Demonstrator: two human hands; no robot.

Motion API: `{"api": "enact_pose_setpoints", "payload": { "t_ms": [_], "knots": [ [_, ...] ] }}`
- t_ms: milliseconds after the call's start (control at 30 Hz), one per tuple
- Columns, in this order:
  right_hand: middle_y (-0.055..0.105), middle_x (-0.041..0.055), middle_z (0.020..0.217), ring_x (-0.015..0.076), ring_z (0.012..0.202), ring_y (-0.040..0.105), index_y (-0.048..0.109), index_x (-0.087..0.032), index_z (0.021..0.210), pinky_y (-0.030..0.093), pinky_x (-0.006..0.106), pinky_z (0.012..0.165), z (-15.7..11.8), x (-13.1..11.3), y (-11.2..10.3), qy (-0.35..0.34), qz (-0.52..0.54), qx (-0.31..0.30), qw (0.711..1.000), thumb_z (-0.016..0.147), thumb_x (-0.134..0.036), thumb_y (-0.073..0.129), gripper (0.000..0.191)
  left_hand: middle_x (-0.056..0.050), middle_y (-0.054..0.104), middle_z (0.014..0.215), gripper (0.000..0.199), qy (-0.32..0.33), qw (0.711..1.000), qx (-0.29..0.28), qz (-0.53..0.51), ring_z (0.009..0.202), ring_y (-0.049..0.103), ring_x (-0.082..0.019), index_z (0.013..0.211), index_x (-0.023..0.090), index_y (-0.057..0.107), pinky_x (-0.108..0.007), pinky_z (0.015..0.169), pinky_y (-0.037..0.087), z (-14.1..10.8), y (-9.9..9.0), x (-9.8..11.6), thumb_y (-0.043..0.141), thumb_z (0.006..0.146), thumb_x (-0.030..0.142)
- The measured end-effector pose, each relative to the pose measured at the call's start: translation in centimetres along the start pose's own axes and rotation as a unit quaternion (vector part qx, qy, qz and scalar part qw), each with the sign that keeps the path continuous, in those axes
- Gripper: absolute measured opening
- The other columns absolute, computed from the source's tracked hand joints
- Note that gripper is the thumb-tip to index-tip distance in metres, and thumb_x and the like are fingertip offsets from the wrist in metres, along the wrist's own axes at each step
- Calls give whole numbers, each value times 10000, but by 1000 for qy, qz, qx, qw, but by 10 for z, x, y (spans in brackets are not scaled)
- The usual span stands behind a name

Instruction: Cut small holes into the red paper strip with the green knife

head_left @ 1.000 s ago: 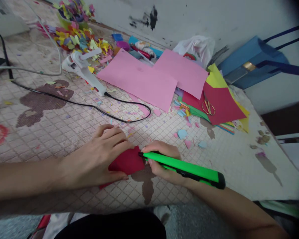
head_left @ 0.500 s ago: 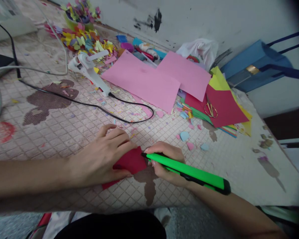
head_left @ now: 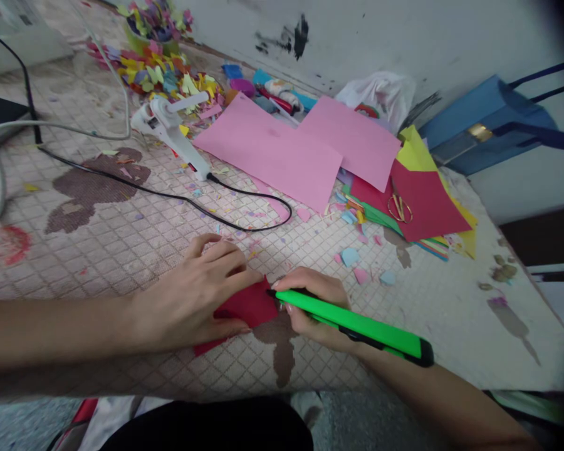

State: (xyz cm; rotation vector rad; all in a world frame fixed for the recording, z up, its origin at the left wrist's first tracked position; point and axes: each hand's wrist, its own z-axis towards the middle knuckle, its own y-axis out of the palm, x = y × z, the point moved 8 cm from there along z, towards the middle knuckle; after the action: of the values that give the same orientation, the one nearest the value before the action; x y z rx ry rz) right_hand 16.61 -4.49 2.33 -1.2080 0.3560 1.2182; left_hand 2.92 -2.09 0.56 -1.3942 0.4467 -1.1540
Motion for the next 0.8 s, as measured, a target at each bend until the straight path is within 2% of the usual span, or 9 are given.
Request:
{"api": "enact_pose_setpoints", "payload": {
  "t_ms": [200,367,567,800],
  "knots": [
    [711,59,860,147,778,681,680,-157,1006,577,268,719,-3,4,3,-22,8,-21,1000,803,-73,580,241,-50,612,1001,408,2,1000,2,-1,1025,541,-296,1113,236,599,-531,1001,324,-1,0,0,771,781,398],
    [718,72,892,159,791,684,696,-166,1020,572,272,687,-2,6,4,-46,32,-53,997,804,-69,586,260,-49,620,992,411,4,1000,2,3,1025,541,-301,1103,230,602,-532,994,328,-1,0,0,781,771,392],
    [716,30,891,123,719,664,694,-185,1026,545,237,640,-3,23,-2,77,84,-31,993,789,-41,596,294,-51,622,1004,408,-1,1000,5,-1,1011,543,-299,1097,228,610,-531,986,336,-1,-1,-1,780,768,398],
    [709,3,829,103,669,644,705,-180,971,516,216,614,-4,26,0,98,87,-34,991,748,-8,594,303,-44,629,987,414,1,1000,3,7,1011,542,-301,1101,233,611,-525,965,349,0,0,0,784,765,402]
  ]
}}
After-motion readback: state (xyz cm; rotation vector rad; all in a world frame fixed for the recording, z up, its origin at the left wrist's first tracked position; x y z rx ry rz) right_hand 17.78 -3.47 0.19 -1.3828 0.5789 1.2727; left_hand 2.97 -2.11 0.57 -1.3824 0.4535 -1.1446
